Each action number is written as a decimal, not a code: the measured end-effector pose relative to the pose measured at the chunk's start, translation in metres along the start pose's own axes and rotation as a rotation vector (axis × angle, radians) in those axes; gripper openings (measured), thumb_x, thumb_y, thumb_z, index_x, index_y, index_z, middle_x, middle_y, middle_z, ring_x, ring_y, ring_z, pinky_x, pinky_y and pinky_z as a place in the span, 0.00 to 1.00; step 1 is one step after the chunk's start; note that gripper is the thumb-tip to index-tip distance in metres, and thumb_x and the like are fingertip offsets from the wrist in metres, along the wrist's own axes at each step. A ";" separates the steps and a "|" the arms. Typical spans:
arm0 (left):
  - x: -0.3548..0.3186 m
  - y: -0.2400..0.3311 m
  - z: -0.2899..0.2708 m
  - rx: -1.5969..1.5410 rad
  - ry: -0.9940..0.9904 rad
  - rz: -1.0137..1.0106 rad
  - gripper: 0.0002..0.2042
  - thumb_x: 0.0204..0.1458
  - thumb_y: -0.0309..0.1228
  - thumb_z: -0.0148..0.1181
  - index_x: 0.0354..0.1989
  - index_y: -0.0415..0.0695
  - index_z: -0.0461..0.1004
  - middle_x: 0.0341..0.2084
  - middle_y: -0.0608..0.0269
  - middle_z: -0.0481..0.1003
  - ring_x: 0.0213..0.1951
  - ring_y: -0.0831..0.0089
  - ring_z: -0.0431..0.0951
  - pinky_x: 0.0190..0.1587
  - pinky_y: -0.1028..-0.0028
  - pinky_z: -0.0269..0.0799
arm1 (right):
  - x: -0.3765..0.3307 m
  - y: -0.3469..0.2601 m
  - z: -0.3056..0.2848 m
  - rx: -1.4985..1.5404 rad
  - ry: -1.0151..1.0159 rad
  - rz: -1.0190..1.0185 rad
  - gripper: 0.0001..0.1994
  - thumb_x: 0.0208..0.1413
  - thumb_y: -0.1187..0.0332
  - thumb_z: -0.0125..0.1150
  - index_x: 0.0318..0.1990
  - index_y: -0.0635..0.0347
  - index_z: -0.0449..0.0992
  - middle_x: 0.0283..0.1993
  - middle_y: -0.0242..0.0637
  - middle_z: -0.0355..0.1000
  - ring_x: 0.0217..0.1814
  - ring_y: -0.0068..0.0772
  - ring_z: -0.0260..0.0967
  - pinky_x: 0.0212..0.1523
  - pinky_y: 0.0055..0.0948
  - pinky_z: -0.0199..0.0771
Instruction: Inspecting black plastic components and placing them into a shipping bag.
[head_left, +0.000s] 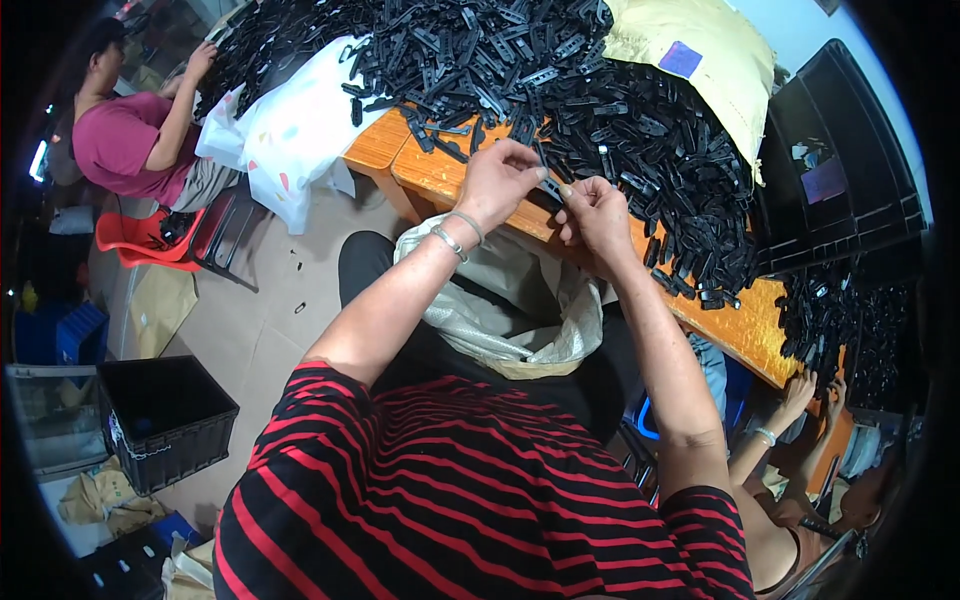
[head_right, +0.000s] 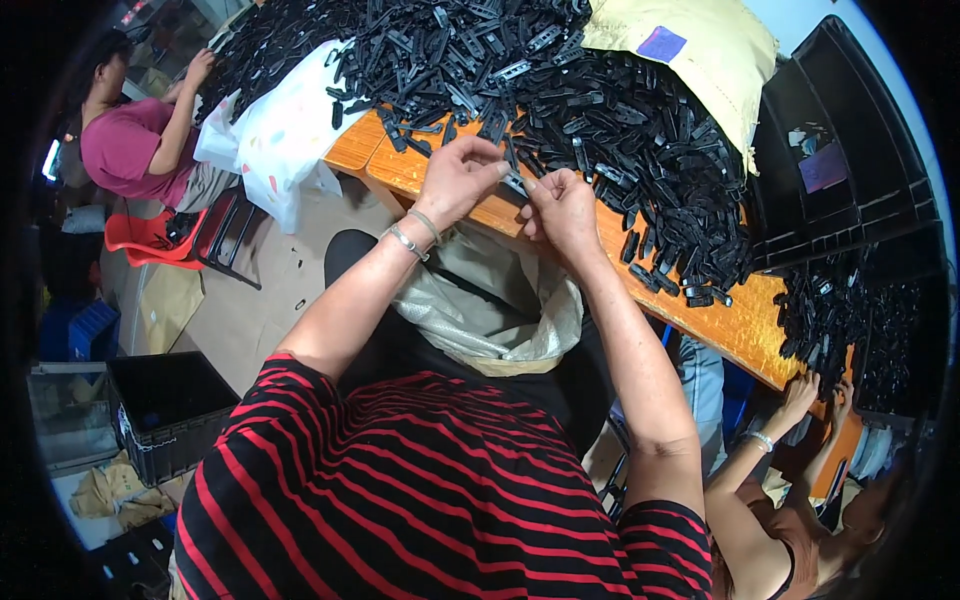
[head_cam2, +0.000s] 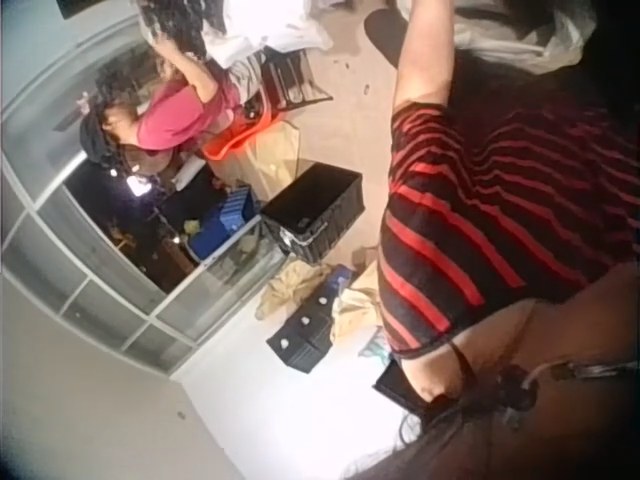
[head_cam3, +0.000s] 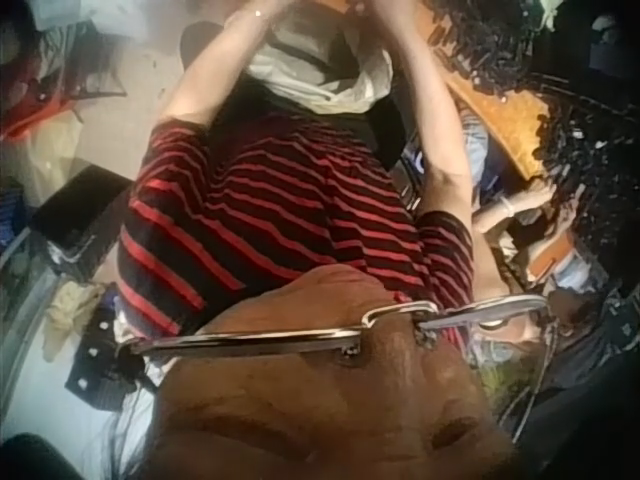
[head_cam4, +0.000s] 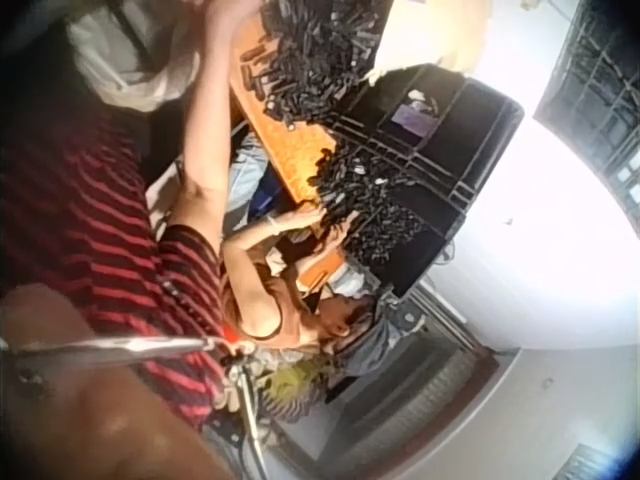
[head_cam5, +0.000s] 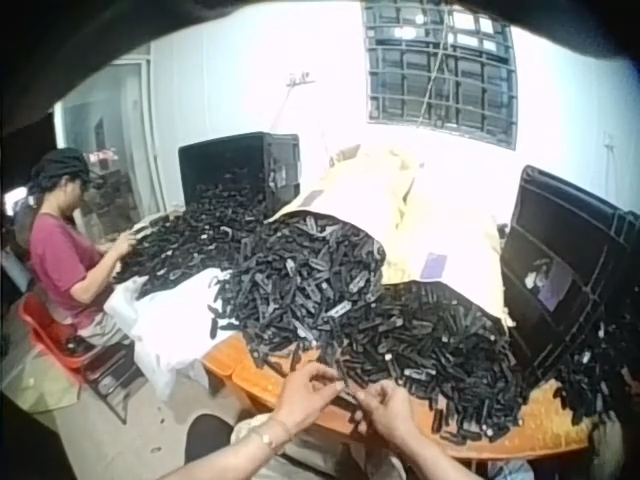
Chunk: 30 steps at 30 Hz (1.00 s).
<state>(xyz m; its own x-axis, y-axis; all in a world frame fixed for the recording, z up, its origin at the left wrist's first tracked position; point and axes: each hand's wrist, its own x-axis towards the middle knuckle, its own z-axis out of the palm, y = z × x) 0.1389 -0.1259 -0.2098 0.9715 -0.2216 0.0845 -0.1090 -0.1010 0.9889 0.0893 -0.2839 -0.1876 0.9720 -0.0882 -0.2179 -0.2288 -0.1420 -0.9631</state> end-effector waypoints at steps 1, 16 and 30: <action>-0.002 -0.002 0.002 -0.241 0.067 0.027 0.13 0.50 0.25 0.61 0.45 0.38 0.69 0.30 0.64 0.75 0.29 0.79 0.74 0.31 0.81 0.73 | -0.003 -0.003 0.003 0.058 -0.015 -0.044 0.07 0.59 0.69 0.55 0.32 0.62 0.66 0.20 0.33 0.71 0.12 0.18 0.64 0.12 0.17 0.62; 0.004 0.054 -0.023 0.042 -0.543 0.065 0.45 0.50 0.20 0.59 0.69 0.54 0.32 0.29 0.63 0.72 0.32 0.83 0.71 0.35 0.81 0.69 | 0.003 -0.041 -0.021 -0.239 -0.265 -0.276 0.08 0.53 0.71 0.60 0.39 0.62 0.72 0.25 0.31 0.71 0.23 0.21 0.67 0.26 0.26 0.69; 0.005 0.004 -0.011 0.109 -0.162 -0.101 0.04 0.49 0.24 0.62 0.31 0.36 0.75 0.19 0.66 0.74 0.21 0.82 0.72 0.23 0.82 0.68 | 0.008 0.001 -0.010 -0.143 -0.036 -0.143 0.08 0.54 0.73 0.60 0.28 0.63 0.67 0.19 0.29 0.68 0.19 0.18 0.68 0.17 0.19 0.68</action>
<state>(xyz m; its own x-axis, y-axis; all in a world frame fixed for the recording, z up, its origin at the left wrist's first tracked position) 0.1460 -0.1172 -0.2045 0.9331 -0.3570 -0.0437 -0.0437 -0.2330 0.9715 0.0962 -0.2944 -0.1891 0.9958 -0.0220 -0.0885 -0.0910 -0.2891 -0.9530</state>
